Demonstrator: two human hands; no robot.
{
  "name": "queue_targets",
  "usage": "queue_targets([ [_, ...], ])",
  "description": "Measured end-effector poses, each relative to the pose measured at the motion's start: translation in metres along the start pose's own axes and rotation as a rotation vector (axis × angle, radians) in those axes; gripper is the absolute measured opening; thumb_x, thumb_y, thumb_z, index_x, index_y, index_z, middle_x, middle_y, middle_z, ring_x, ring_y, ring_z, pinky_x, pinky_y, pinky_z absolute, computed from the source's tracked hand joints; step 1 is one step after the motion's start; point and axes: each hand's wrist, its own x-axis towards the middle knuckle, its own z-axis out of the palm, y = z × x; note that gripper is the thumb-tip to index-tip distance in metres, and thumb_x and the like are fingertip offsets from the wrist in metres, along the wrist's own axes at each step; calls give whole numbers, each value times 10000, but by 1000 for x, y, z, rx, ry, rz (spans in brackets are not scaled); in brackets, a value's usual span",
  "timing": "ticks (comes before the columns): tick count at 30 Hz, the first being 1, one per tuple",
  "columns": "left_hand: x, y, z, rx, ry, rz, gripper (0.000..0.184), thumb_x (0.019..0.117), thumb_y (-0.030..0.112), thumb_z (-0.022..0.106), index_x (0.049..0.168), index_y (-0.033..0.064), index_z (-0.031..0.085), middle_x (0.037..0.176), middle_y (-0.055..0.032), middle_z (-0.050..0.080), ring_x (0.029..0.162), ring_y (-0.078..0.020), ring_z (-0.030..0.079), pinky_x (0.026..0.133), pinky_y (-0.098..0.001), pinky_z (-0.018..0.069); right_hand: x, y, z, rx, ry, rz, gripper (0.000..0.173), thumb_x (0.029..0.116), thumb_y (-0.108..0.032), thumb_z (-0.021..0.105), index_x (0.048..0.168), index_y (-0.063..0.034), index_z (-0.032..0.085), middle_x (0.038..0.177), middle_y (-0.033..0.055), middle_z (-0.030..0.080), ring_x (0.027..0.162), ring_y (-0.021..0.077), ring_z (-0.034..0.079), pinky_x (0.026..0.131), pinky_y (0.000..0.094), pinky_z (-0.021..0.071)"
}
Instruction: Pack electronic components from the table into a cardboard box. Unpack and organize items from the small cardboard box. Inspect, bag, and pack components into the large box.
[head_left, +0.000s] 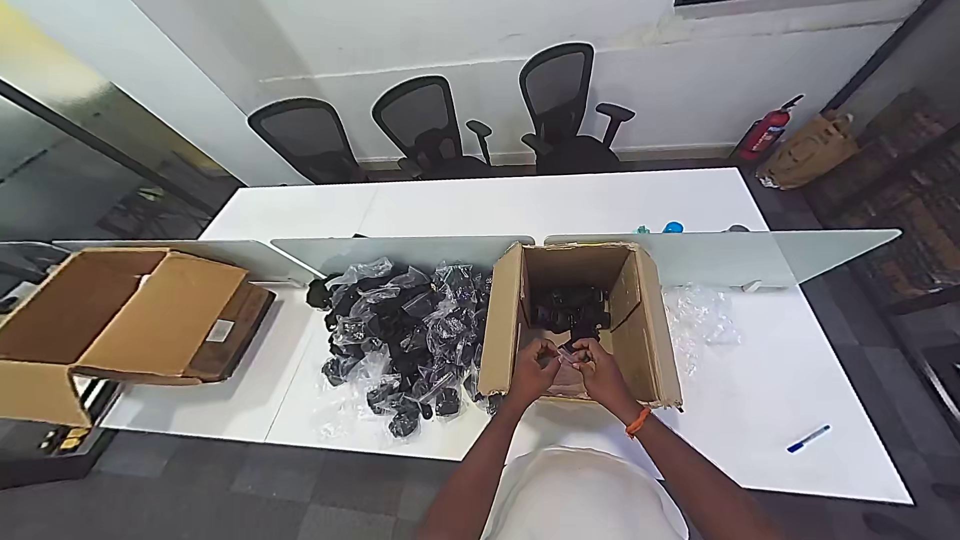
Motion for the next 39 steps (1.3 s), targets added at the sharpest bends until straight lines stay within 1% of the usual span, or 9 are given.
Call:
queue_targets([
  [6, -1, 0, 1, -34, -55, 19, 214, 864, 39, 766, 1041, -31, 670, 980, -98, 744, 889, -159, 730, 852, -347, 623, -2, -5, -1, -14, 1, 1, 413, 871, 55, 604, 1261, -81, 589, 913, 15, 695, 840, 116, 683, 796, 315, 589],
  [11, -3, 0, 1, -40, 68, 19, 141, 861, -15, 727, 974, -20, 642, 917, -87, 730, 841, -156, 715, 797, -337, 614, -3, -2, -1, -97, -34, 22, 380, 965, -64, 612, 1342, -90, 571, 1050, 28, 710, 964, 120, 691, 900, 337, 582],
  [18, -9, 3, 5, -28, 51, 19, 121, 858, -4, 707, 931, 3, 610, 849, -59, 698, 735, -132, 677, 679, -309, 588, -16, -6, -9, -227, -10, 48, 338, 872, 44, 585, 1170, -94, 664, 931, 38, 712, 874, 171, 689, 837, 399, 581],
  [20, -8, 3, 2, -111, 49, 45, 141, 857, -33, 714, 962, -11, 623, 869, -74, 731, 745, -155, 710, 677, -324, 616, -16, -6, -10, -227, 4, 50, 324, 906, 11, 580, 1198, -102, 662, 964, 31, 715, 914, 162, 687, 868, 391, 574],
  [23, -7, 3, -3, -169, 38, 93, 122, 882, -77, 669, 996, -42, 648, 930, -86, 748, 838, -154, 728, 797, -333, 624, -17, -1, -17, -302, -1, 0, 279, 995, -86, 553, 1253, -92, 658, 1064, 48, 724, 1037, 184, 684, 1015, 409, 522],
  [26, -7, -1, -1, -160, 101, 109, 121, 860, -102, 643, 950, -24, 622, 894, -66, 745, 824, -136, 723, 787, -323, 616, -22, 6, -26, -389, -3, -46, 222, 1001, -95, 559, 1186, -89, 682, 1042, 37, 738, 1047, 175, 688, 1097, 410, 457],
  [31, -13, 4, 10, -29, 183, 105, 106, 877, -31, 646, 955, -3, 581, 891, -52, 726, 819, -123, 715, 763, -309, 611, -31, -8, -35, -351, -5, -4, 177, 924, -55, 624, 1049, -103, 740, 970, 43, 746, 992, 216, 692, 1029, 433, 487],
  [35, -14, 0, 5, 167, 156, 196, 286, 963, 98, 651, 1202, -56, 622, 1178, -130, 727, 1107, -207, 707, 993, -407, 590, -30, -1, -61, -150, 157, 88, 274, 988, -126, 583, 1246, -108, 673, 1043, 22, 743, 965, 159, 710, 898, 410, 588],
  [39, -10, 0, 1, 336, 161, 165, 336, 1018, 154, 578, 1288, -44, 607, 1282, -158, 680, 1212, -214, 654, 1056, -406, 541, -20, 26, -132, 357, 537, 24, 467, 949, -8, 571, 1381, 38, 400, 1073, 111, 691, 728, 181, 691, 616, 356, 615],
])
